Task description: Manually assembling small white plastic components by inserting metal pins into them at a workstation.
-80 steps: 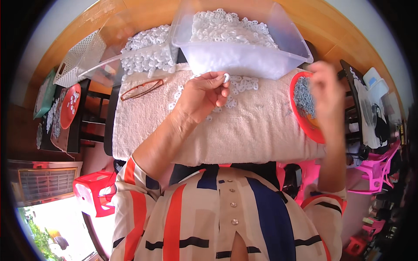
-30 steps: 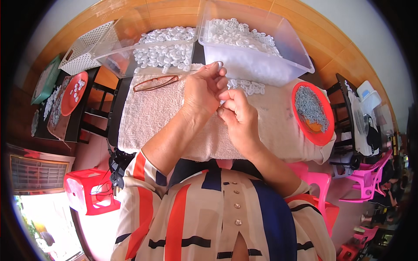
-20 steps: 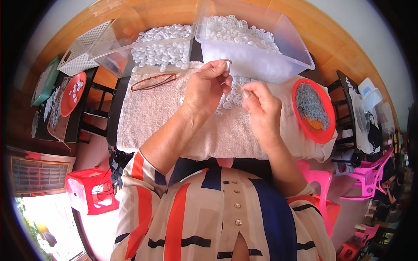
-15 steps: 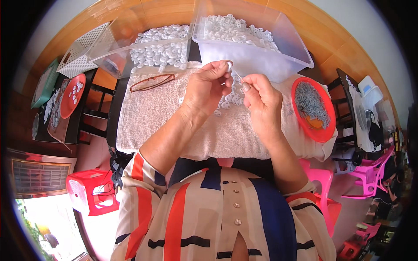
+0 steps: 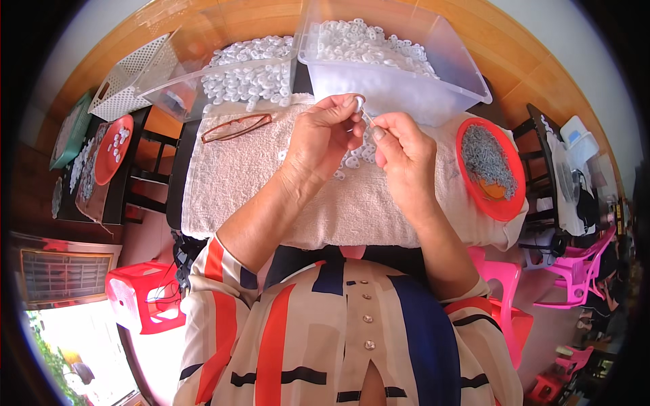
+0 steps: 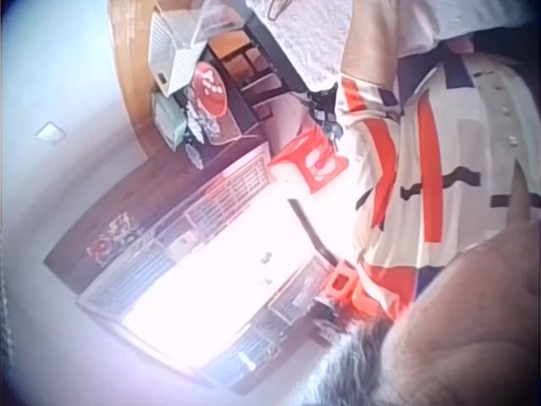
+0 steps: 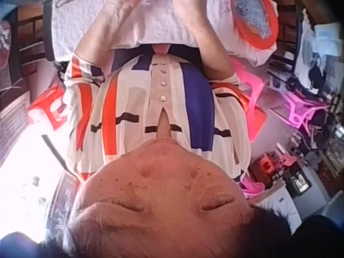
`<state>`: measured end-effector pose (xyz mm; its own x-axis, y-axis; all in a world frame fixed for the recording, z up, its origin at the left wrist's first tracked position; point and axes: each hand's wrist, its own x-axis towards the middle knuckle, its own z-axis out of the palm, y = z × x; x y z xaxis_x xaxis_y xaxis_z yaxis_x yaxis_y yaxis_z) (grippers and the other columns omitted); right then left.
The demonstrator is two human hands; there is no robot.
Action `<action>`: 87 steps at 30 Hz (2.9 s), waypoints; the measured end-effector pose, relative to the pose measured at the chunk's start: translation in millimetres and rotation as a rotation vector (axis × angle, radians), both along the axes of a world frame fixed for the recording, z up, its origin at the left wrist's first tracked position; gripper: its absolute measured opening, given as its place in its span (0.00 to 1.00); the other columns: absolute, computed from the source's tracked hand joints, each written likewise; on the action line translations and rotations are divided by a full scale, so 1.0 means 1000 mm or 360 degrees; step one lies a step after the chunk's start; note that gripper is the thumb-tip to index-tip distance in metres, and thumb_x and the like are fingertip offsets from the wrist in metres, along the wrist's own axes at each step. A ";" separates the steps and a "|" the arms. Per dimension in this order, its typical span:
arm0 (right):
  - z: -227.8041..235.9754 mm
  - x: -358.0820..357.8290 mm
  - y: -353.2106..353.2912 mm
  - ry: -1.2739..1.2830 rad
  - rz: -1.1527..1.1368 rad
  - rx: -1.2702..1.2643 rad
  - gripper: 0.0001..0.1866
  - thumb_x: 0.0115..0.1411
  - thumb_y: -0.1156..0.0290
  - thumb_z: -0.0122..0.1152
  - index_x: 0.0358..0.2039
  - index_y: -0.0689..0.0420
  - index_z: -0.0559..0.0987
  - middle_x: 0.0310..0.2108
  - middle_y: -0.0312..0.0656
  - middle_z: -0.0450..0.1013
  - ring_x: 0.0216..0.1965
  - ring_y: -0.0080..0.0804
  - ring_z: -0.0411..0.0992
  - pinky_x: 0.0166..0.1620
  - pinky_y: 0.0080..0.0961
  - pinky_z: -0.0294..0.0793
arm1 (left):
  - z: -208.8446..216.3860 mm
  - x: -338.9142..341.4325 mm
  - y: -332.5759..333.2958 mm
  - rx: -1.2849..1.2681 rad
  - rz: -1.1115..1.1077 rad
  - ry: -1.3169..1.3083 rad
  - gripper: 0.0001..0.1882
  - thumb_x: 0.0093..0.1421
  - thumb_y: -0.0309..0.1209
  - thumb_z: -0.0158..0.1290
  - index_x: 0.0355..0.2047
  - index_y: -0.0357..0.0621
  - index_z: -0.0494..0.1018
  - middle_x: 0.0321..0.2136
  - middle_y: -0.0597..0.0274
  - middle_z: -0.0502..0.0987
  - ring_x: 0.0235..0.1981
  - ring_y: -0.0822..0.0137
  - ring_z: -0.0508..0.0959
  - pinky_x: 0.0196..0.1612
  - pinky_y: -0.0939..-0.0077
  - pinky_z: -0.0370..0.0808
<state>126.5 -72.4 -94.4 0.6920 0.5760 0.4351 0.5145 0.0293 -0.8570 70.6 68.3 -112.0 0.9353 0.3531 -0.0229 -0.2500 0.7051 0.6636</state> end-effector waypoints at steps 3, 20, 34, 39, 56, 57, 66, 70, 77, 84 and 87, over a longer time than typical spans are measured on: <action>-0.001 0.000 0.000 0.0069 0.0042 0.0012 0.04 0.62 0.77 0.55 0.36 0.63 0.75 0.21 0.33 0.70 0.18 0.14 0.63 0.21 0.14 0.61 | 0.002 -0.001 -0.002 0.0024 0.0009 0.0016 0.10 0.63 0.31 0.53 0.40 0.37 0.71 0.27 0.64 0.72 0.26 0.70 0.73 0.26 0.78 0.66; -0.002 0.003 -0.007 0.1126 0.0250 0.0258 0.08 0.62 0.70 0.55 0.32 0.62 0.74 0.15 0.35 0.67 0.15 0.25 0.67 0.20 0.18 0.64 | 0.007 -0.002 -0.014 0.0337 0.0177 0.0159 0.08 0.63 0.29 0.53 0.37 0.36 0.73 0.27 0.62 0.74 0.24 0.71 0.74 0.24 0.79 0.68; -0.009 0.014 -0.024 0.0613 0.0033 0.0196 0.05 0.60 0.75 0.59 0.35 0.63 0.78 0.18 0.32 0.70 0.18 0.18 0.66 0.22 0.15 0.62 | 0.003 0.001 -0.011 0.0250 -0.0013 0.0111 0.09 0.63 0.29 0.51 0.38 0.34 0.71 0.27 0.61 0.72 0.24 0.70 0.73 0.23 0.78 0.67; -0.004 0.021 -0.027 -0.0210 -0.0172 0.0030 0.05 0.57 0.80 0.61 0.36 0.62 0.79 0.20 0.30 0.71 0.20 0.15 0.64 0.23 0.14 0.60 | 0.004 0.002 -0.012 0.0213 -0.0040 0.0123 0.08 0.63 0.28 0.51 0.37 0.33 0.72 0.26 0.60 0.74 0.22 0.70 0.74 0.21 0.77 0.68; 0.012 0.047 -0.023 -0.0820 0.0041 -0.0361 0.07 0.54 0.83 0.55 0.34 0.61 0.76 0.28 0.46 0.74 0.27 0.38 0.74 0.32 0.28 0.71 | 0.008 0.002 -0.016 0.0514 -0.0017 0.0394 0.07 0.60 0.27 0.56 0.33 0.33 0.75 0.21 0.63 0.73 0.18 0.75 0.70 0.17 0.82 0.65; 0.012 0.050 -0.024 -0.0813 0.0041 -0.0360 0.07 0.54 0.83 0.55 0.34 0.61 0.76 0.28 0.46 0.74 0.27 0.38 0.74 0.32 0.28 0.71 | 0.008 0.002 -0.017 0.0515 -0.0019 0.0400 0.07 0.60 0.27 0.56 0.33 0.33 0.75 0.21 0.63 0.73 0.18 0.75 0.70 0.17 0.82 0.65; -0.002 0.061 -0.026 -0.0391 0.0289 -0.0452 0.04 0.55 0.82 0.53 0.33 0.64 0.74 0.25 0.38 0.71 0.29 0.19 0.67 0.34 0.20 0.68 | 0.003 0.005 -0.017 0.0691 -0.0031 0.0493 0.08 0.62 0.28 0.53 0.35 0.33 0.75 0.20 0.64 0.72 0.16 0.76 0.69 0.16 0.84 0.64; -0.009 0.063 -0.028 -0.0314 0.0258 -0.0456 0.05 0.55 0.83 0.52 0.32 0.64 0.74 0.24 0.38 0.71 0.28 0.18 0.66 0.34 0.20 0.68 | 0.001 0.006 -0.018 0.0726 0.0002 0.0522 0.08 0.62 0.27 0.53 0.35 0.33 0.75 0.20 0.63 0.72 0.16 0.76 0.69 0.16 0.84 0.64; -0.002 0.062 -0.040 -0.0511 0.0100 -0.0613 0.06 0.53 0.81 0.53 0.32 0.62 0.75 0.26 0.42 0.72 0.26 0.27 0.69 0.32 0.24 0.67 | -0.002 0.008 -0.018 0.0733 0.0017 0.0570 0.06 0.60 0.25 0.55 0.34 0.33 0.75 0.20 0.62 0.74 0.15 0.75 0.70 0.14 0.83 0.62; -0.015 0.086 -0.058 -0.1049 -0.0378 -0.1063 0.04 0.52 0.78 0.57 0.29 0.57 0.78 0.31 0.43 0.69 0.33 0.46 0.73 0.36 0.39 0.70 | -0.002 0.010 -0.024 0.0734 -0.0012 0.0527 0.06 0.57 0.23 0.57 0.32 0.32 0.75 0.21 0.61 0.75 0.15 0.76 0.70 0.14 0.83 0.62; -0.020 0.092 -0.057 -0.1094 -0.0407 -0.1205 0.04 0.52 0.77 0.57 0.29 0.56 0.78 0.33 0.44 0.71 0.35 0.47 0.73 0.38 0.42 0.70 | -0.005 0.009 -0.023 0.0753 -0.0030 0.0524 0.05 0.56 0.23 0.57 0.32 0.32 0.75 0.20 0.62 0.75 0.15 0.75 0.70 0.15 0.83 0.63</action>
